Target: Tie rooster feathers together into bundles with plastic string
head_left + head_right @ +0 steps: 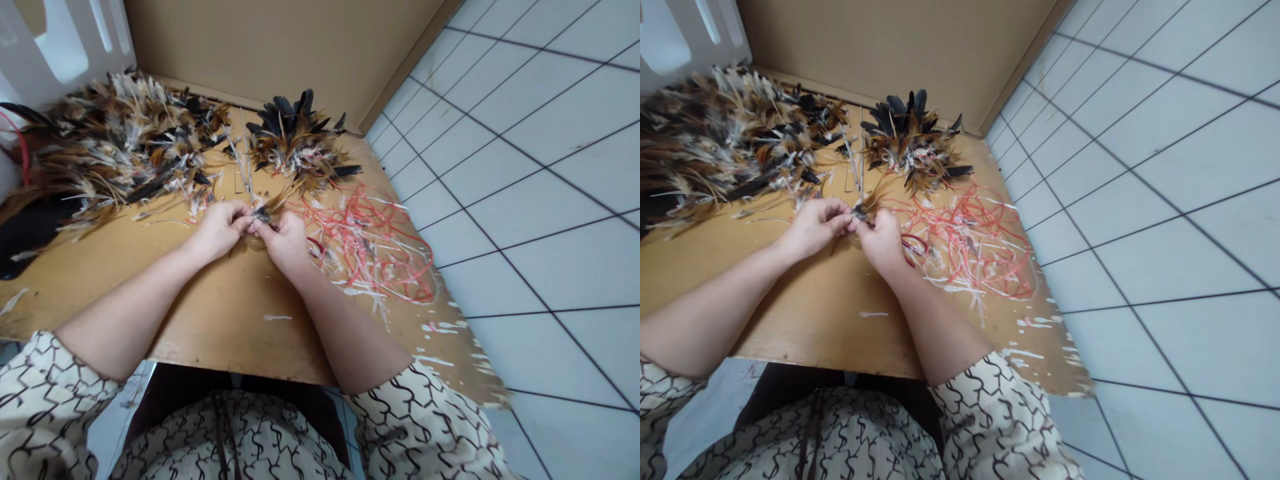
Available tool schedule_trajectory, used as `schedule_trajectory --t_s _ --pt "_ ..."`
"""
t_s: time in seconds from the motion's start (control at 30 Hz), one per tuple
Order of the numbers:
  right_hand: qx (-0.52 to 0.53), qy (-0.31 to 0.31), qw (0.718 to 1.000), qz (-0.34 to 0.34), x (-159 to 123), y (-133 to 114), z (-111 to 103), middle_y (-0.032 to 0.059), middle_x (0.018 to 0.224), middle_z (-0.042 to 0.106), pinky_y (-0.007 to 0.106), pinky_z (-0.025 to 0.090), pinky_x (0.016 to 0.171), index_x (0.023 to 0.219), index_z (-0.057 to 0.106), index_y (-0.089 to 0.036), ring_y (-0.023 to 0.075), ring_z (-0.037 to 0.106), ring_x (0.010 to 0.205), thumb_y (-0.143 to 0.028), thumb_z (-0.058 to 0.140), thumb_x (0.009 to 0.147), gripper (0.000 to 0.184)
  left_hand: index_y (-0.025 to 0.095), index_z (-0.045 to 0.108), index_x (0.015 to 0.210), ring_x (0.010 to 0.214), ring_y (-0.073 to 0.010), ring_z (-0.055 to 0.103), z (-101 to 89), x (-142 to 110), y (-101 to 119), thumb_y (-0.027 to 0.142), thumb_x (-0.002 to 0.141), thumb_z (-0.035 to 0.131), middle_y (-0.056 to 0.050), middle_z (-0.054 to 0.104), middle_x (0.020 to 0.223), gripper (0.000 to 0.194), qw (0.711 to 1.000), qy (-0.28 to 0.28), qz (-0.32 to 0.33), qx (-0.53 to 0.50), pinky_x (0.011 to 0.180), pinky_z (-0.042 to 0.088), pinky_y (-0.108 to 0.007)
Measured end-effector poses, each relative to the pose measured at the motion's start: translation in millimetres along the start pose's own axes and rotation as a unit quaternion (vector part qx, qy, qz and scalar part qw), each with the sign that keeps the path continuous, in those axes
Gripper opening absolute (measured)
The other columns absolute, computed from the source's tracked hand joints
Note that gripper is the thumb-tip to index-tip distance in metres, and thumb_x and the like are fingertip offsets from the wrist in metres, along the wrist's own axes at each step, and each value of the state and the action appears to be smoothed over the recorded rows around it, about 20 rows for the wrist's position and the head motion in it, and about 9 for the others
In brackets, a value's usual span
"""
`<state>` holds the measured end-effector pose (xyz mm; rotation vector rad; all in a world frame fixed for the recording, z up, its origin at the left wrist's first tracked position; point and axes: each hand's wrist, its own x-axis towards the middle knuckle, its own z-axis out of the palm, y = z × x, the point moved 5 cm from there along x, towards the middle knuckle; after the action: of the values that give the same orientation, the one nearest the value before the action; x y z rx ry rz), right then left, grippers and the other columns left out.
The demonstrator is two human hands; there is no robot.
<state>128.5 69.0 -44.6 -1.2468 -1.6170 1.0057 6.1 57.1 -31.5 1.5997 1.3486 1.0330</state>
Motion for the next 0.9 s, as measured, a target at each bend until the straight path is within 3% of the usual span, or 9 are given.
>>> schedule_trajectory --t_s 0.43,0.57,0.77,0.9 --pt "0.031 0.0 0.999 0.038 -1.7 -7.3 0.7 0.0024 0.061 0.068 0.026 0.048 0.058 0.059 0.056 -0.017 0.0132 0.06 0.056 -0.015 0.057 0.071 0.013 0.015 0.059 0.06 0.049 -0.0096 0.048 0.8 -0.6 1.1 0.014 0.072 0.055 0.002 0.056 0.052 0.012 0.999 0.006 -0.021 -0.028 0.054 0.04 -0.023" --pt "0.018 0.005 0.999 0.033 -1.7 -6.1 0.6 0.0027 0.06 0.068 0.027 0.05 0.06 0.06 0.055 -0.017 0.0139 0.061 0.058 -0.017 0.057 0.072 0.013 0.015 0.061 0.062 0.05 -0.0108 0.047 -2.4 -1.0 4.7 0.018 0.071 0.057 0.002 0.056 0.052 0.011 0.999 0.0 -0.011 0.039 0.054 0.038 -0.024" --pt "-0.002 0.008 1.0 0.003 -1.3 -11.7 2.7 0.0014 0.066 0.067 0.025 0.049 0.06 0.073 0.055 -0.018 0.0131 0.061 0.061 -0.018 0.058 0.071 0.004 0.017 0.058 0.057 0.058 -0.0145 0.048 -11.2 -1.5 16.0 0.017 0.07 0.054 0.0 0.055 0.056 0.013 0.977 0.02 0.063 0.204 0.06 0.037 -0.027" --pt "0.064 0.034 0.997 -0.014 2.5 -10.8 -4.7 -0.0024 0.067 0.065 0.025 0.05 0.067 0.086 0.052 -0.019 0.0107 0.062 0.065 -0.018 0.054 0.074 0.012 0.018 0.054 0.055 0.051 -0.0124 0.042 -23.3 3.6 8.5 0.017 0.071 0.053 0.003 0.046 0.049 0.015 0.984 0.068 0.034 0.162 0.054 0.034 -0.026"
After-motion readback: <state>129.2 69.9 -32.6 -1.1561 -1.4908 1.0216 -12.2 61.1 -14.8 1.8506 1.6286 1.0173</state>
